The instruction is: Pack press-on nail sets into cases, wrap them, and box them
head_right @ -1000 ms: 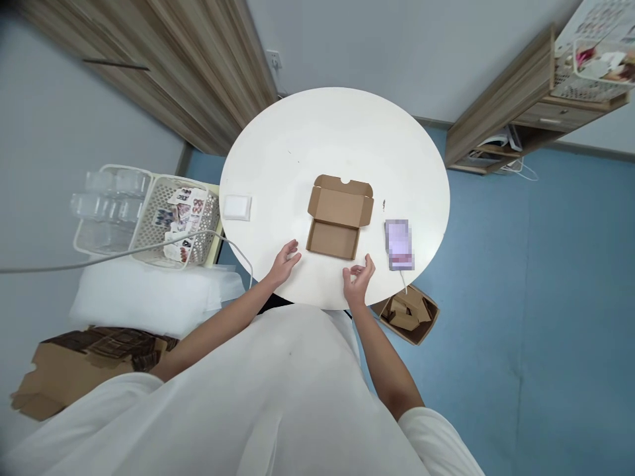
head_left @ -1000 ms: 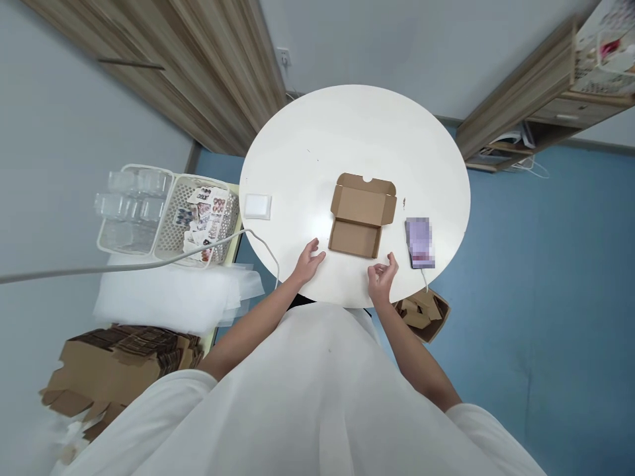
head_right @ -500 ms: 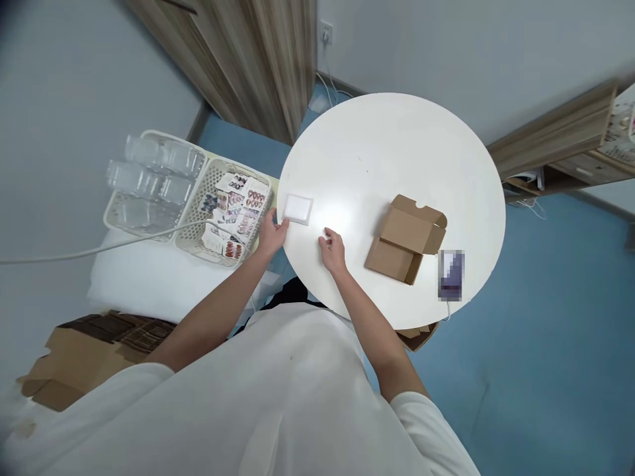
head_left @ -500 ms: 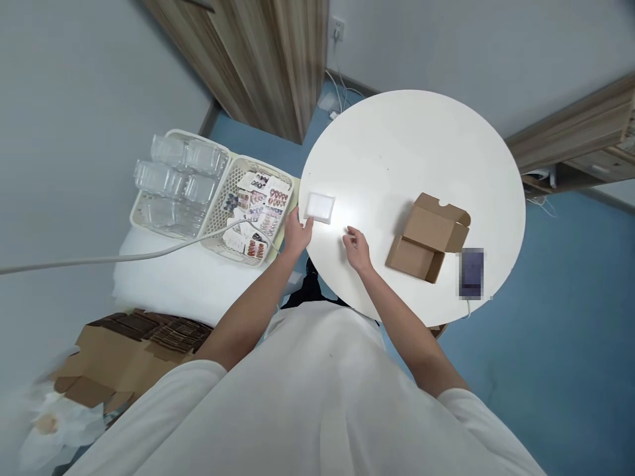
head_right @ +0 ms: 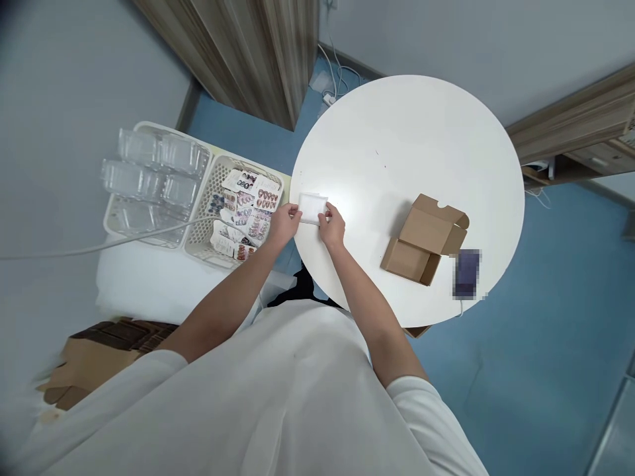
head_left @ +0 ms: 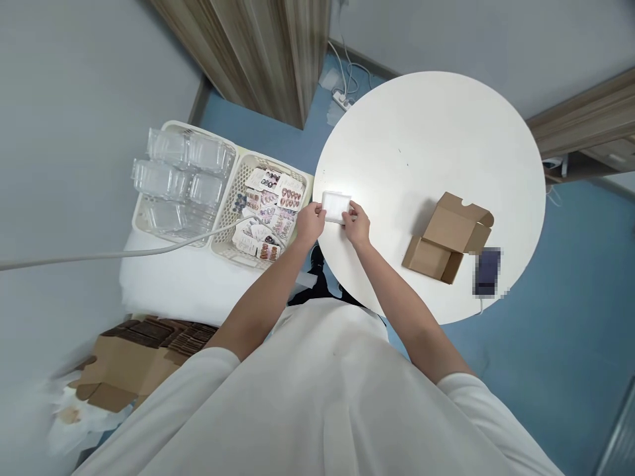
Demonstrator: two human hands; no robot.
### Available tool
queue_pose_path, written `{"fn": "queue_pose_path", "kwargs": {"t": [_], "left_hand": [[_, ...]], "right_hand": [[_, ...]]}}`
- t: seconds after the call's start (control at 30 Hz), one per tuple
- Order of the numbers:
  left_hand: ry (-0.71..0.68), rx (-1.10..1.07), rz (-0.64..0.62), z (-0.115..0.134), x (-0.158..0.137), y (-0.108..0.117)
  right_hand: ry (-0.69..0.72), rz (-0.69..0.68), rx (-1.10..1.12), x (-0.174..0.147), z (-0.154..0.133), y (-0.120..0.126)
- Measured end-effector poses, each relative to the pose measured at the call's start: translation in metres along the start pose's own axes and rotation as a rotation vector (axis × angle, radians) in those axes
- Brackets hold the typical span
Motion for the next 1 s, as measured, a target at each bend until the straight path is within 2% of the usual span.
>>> {"fn": "queue_pose_path", "kwargs": {"t": [0.1, 0.17, 0.3, 0.5, 0.67, 0.77, 0.87, 1.0], "left_hand": [[0.004, -0.086, 0.011, -0.005, -0.002, -0.002], [-0.003, -0.146, 0.006, -0.005, -0.008, -0.007], [-0.045, -0.215, -0.006, 0.01, -0.034, -0.021], [-0.147, -0.248, -0.065, 0.068, -0.093, -0.061], [-0.206, -0.242, -0.18, 0.116, -0.135, -0.121], [-0.217, -0.17, -0.233, 0.134, -0.149, -0.157], [-0.22, -0.046, -0.241, 0.142, -0.154, -0.181], [-0.249, 0.177, -0.22, 0.146, -0.155, -0.196]], "right_hand": [[-0.065, 0.035, 0.099, -0.007, 0.003, 0.008], [-0.058, 0.042, 0.117, -0.013, 0.001, 0.017], [-0.025, 0.058, 0.109, -0.032, 0.0, 0.049], [0.064, 0.171, 0.099, -0.079, 0.007, 0.135], [0.096, 0.249, 0.041, -0.116, 0.029, 0.219], [0.04, 0.228, -0.008, -0.127, 0.051, 0.251], [-0.028, 0.178, -0.1, -0.128, 0.071, 0.263], [-0.057, 0.119, -0.226, -0.124, 0.085, 0.257]]}}
Point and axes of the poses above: each hand's wrist, its own x-axis towards the middle knuckle, its own y-axis out of the back of the hand, z = x × y, the point moved 10 cm from there along x, towards the middle knuckle, and after that the axes turned 6 degrees about y, right-handed, at the moved point
